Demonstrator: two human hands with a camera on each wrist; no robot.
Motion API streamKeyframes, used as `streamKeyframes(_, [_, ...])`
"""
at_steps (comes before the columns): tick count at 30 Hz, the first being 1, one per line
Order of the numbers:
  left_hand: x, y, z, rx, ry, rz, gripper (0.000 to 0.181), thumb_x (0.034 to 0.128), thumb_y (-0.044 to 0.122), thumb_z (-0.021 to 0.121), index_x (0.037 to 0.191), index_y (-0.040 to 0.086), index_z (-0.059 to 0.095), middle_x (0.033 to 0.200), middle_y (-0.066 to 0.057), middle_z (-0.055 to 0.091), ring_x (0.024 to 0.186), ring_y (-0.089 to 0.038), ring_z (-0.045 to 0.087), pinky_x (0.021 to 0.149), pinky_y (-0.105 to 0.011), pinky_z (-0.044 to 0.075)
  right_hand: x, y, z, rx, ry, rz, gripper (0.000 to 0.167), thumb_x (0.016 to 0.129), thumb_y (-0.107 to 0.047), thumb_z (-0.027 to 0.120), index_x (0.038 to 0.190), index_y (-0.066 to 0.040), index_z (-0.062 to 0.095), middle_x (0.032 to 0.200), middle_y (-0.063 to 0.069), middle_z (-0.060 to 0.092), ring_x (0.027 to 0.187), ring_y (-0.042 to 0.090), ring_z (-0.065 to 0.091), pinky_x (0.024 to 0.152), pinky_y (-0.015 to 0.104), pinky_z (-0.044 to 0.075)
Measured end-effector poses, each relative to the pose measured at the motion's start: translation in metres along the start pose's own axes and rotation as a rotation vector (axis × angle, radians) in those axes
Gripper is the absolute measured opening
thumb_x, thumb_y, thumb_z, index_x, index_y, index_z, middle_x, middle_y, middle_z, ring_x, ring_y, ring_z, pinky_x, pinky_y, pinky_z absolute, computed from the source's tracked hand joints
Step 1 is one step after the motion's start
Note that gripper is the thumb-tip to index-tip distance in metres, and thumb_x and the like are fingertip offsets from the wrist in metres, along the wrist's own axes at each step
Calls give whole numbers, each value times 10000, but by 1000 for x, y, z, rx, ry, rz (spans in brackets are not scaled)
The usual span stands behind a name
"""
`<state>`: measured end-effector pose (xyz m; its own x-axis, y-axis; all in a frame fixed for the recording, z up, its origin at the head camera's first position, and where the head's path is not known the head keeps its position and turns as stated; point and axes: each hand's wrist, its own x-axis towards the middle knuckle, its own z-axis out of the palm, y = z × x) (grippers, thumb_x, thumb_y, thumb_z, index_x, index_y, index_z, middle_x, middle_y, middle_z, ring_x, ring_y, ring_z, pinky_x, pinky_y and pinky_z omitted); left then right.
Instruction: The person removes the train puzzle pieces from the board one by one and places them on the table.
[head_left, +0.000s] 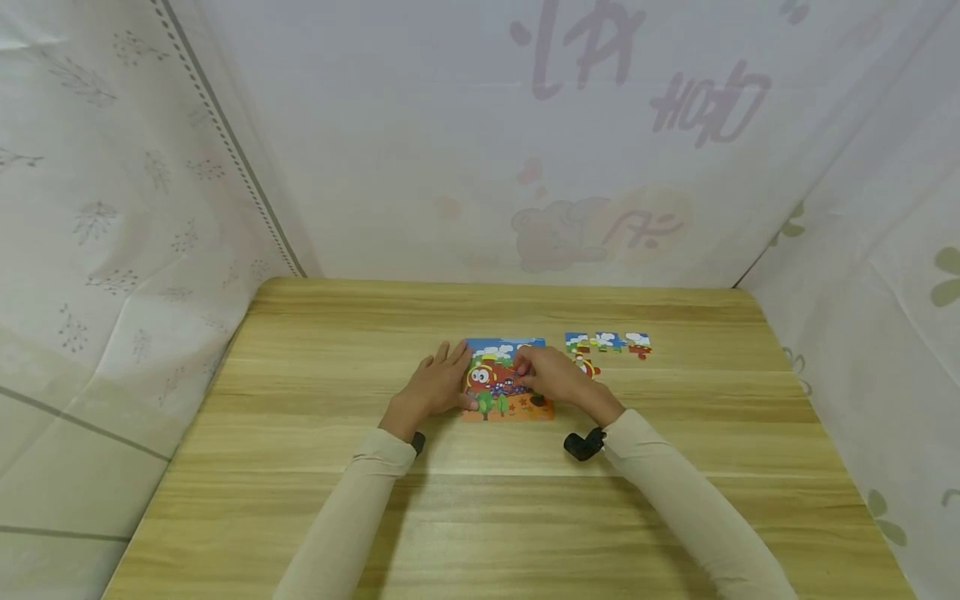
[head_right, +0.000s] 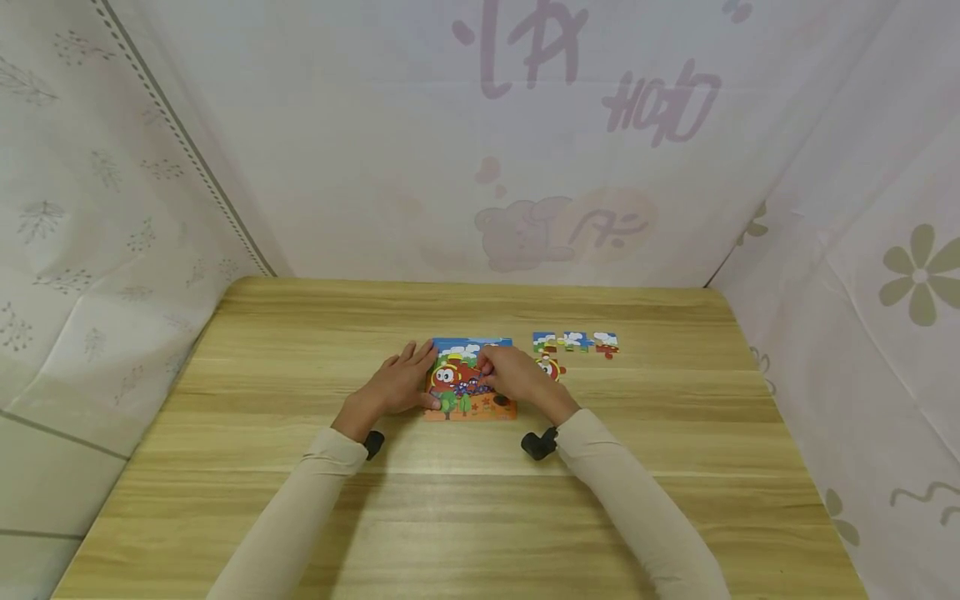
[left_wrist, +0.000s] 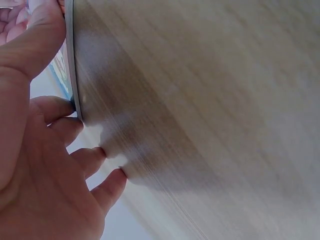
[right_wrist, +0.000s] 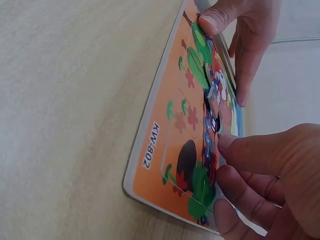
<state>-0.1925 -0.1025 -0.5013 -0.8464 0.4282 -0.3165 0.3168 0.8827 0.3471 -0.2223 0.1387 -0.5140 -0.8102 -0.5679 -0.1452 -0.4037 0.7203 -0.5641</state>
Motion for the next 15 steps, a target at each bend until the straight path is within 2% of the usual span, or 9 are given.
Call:
streamKeyframes(8, [1, 0, 0, -1, 1, -2, 996, 869, 458, 719, 1582, 25, 176, 1663, -148, 100, 1521, -410, 59, 1181, -594, 193, 4, -2, 5, -59, 34, 17, 161, 942, -194, 690, 1078, -107, 684, 940, -18, 664, 832, 103, 602, 767, 299, 525])
streamKeyframes(15, [2, -1, 1, 6, 1, -2, 975, 884, 452, 708, 1582, 26, 178, 1662, -148, 104, 1522, -404, 60, 1183, -592, 192, 5, -9, 9, -112, 29, 73, 157, 945, -252, 690, 1044, -133, 717, 942, -12, 648, 764, 96, 575, 671, 277, 503])
